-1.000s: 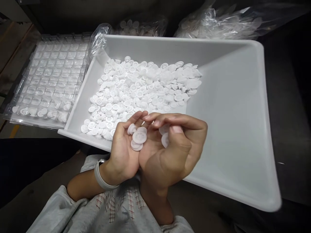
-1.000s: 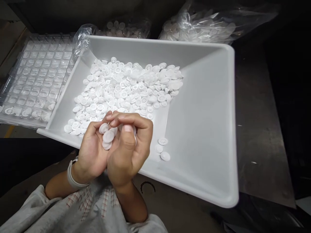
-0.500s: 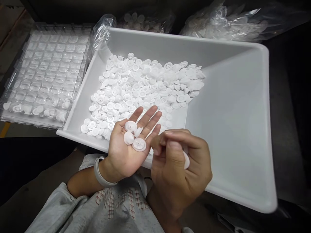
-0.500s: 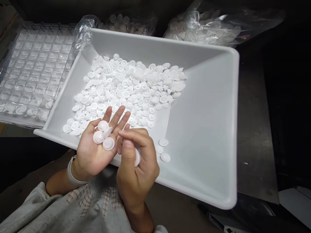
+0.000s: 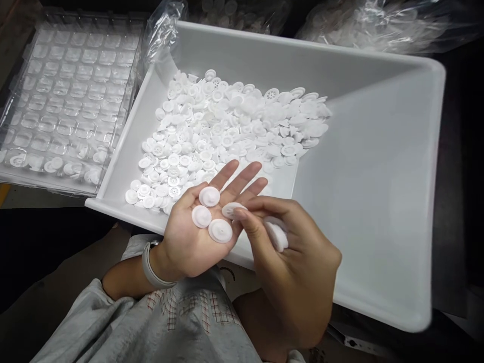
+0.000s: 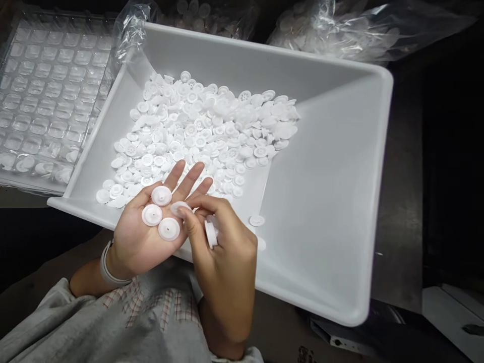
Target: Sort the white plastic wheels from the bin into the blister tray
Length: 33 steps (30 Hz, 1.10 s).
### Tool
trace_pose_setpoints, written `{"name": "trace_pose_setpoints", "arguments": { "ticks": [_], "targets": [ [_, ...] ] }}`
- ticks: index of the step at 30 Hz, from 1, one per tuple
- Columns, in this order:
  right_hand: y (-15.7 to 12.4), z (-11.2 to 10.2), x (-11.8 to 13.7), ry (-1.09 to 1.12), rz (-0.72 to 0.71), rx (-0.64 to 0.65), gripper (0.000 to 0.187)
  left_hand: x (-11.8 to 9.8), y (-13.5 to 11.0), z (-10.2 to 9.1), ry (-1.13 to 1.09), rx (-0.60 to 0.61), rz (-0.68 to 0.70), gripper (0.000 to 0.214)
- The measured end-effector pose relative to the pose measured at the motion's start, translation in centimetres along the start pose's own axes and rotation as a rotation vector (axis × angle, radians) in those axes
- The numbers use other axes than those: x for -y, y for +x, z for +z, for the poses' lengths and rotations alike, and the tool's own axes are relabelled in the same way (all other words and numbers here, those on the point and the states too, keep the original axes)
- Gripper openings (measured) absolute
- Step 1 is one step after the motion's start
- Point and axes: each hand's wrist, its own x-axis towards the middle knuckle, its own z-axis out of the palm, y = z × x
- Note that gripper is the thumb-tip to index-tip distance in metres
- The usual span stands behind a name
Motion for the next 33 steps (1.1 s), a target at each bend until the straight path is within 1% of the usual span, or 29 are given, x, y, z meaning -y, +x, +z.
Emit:
{"name": "trace_pose_setpoints", "arguments": {
  "ticks": [2,4,5,6,9,10,13,16,18,22,25,27,30,31,33],
  "targets": [
    [-0.1,0.2,-0.2,-0.041,-0.044,-0.094,0.005,-0.1,-0.1,0.1,0.002,0.005,-0.01,0.034],
    [-0.4,0.4,-0.7,-0.075,-0.127,-0.187,0.013,-0.2,-0.1,0.1,0.008,0.024,-0.027,0.035],
    [-0.5,0.5,-1.0,-0.084,-0.185,-0.199,0.019,-0.2,-0.2,0.0,0.011,0.034,-0.038,0.036],
    [-0.6,0.6,-1.3,-0.09,-0.24,-0.187,0.023,-0.2,-0.2,0.0,0.012,0.043,-0.046,0.036],
    [-1.0,0.5,-2.1,-0.067,-0.33,-0.055,0.031,-0.3,-0.1,-0.1,0.007,0.051,-0.056,0.037],
    [-1.2,0.4,-2.2,-0.051,-0.336,-0.017,0.032,-0.3,-0.1,-0.2,0.002,0.05,-0.053,0.037],
    [-1.4,0.0,-2.1,0.012,-0.293,0.073,0.027,-0.4,0.0,-0.2,-0.003,0.052,-0.028,0.037],
    [-1.6,-0.3,-1.7,0.058,-0.277,0.137,0.022,-0.3,0.0,-0.3,0.018,0.055,0.006,0.038],
    [-1.8,-0.3,-1.6,0.045,-0.271,0.133,0.022,-0.3,0.1,-0.3,0.031,0.051,0.022,0.038],
    [-2.1,-0.1,-1.6,-0.066,-0.241,0.078,0.026,-0.3,0.0,-0.3,0.026,0.025,0.03,0.039],
    [-2.1,-0.2,-1.8,-0.089,-0.277,0.104,0.029,-0.4,0.0,-0.1,-0.008,-0.003,0.022,0.038],
    [-2.0,-0.2,-2.0,-0.087,-0.297,0.129,0.031,-0.4,0.1,0.1,-0.07,-0.04,0.037,0.033],
    [-2.0,-0.2,-1.8,-0.065,-0.303,0.107,0.041,-0.4,0.3,0.3,-0.263,-0.154,0.064,0.019],
    [-2.1,-0.3,-1.8,-0.052,-0.306,0.093,0.045,-0.5,0.3,0.4,-0.324,-0.168,0.049,0.015],
    [-2.1,-0.5,-2.0,-0.05,-0.335,0.065,0.046,-1.2,0.1,0.5,-0.374,-0.137,-0.001,0.013]
  ]
}}
